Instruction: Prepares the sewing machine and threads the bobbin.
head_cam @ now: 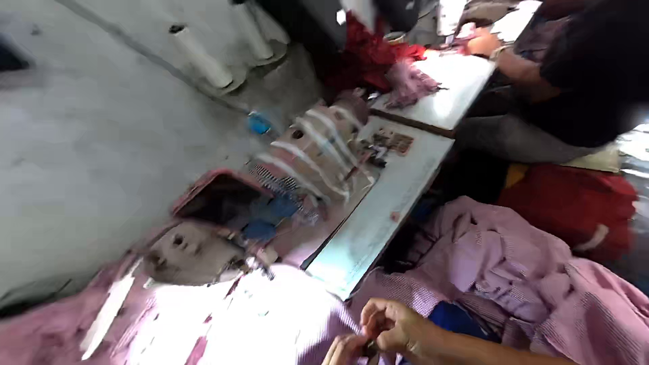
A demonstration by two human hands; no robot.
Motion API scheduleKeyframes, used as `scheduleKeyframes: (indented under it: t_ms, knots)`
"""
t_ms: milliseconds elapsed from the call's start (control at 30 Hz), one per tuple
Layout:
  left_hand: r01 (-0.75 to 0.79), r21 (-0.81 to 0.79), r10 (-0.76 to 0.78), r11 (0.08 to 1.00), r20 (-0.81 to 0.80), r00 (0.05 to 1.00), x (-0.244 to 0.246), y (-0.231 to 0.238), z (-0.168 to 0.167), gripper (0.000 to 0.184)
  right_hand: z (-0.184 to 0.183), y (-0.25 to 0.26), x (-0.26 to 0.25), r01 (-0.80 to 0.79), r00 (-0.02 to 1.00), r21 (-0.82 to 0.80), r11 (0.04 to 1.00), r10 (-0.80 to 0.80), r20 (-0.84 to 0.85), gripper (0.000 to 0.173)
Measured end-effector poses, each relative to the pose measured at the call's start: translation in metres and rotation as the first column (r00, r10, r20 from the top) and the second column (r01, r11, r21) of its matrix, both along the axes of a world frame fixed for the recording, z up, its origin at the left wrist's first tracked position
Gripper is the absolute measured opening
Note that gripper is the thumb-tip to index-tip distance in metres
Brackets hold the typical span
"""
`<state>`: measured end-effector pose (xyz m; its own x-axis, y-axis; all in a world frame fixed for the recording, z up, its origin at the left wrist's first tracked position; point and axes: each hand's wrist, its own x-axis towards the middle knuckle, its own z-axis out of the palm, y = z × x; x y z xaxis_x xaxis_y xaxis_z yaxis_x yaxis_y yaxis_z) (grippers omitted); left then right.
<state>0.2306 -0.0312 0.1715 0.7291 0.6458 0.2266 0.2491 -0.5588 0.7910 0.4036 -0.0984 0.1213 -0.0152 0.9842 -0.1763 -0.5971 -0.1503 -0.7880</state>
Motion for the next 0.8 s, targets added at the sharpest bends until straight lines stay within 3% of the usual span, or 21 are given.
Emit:
scheduleKeyframes:
  t_ms: [100,300,400,567,667,800]
  knots:
    - [0.006,0.040,-0.008,0.999,0.066,0.998,0.004,-0.007,-0.023,0.029,-0.008,-0.007,0.008,0.001,0.999,0.013,1.000,-0.001,0.053,0.037]
    - [-0.010,0.055,0.010,0.998,-0.005,1.000,0.003,-0.008,-0.008,0.021,0.030,0.003,-0.006,0.053,0.936,-0.040,0.998,-0.036,0.351,0.030]
    - [-0.032,0.040,0.033,0.999,-0.022,0.999,-0.009,-0.007,-0.010,0.020,0.035,0.011,-0.019,0.009,0.938,-0.029,1.000,0.001,0.348,0.030]
    - [-0.170,-0.013,0.170,0.985,0.127,0.977,-0.046,0.004,-0.001,0.019,0.048,0.034,-0.042,-0.096,0.960,-0.097,0.991,0.118,0.255,0.034]
    - [-0.400,0.087,0.383,0.912,0.166,0.909,-0.094,0.035,0.015,0.025,0.057,0.057,-0.061,-0.140,0.959,-0.151,0.979,0.172,0.227,0.034]
    - [-0.659,0.273,0.632,0.701,0.191,0.751,-0.180,0.115,0.045,0.022,0.070,0.102,-0.106,-0.279,0.891,-0.105,0.954,0.298,0.341,0.022]
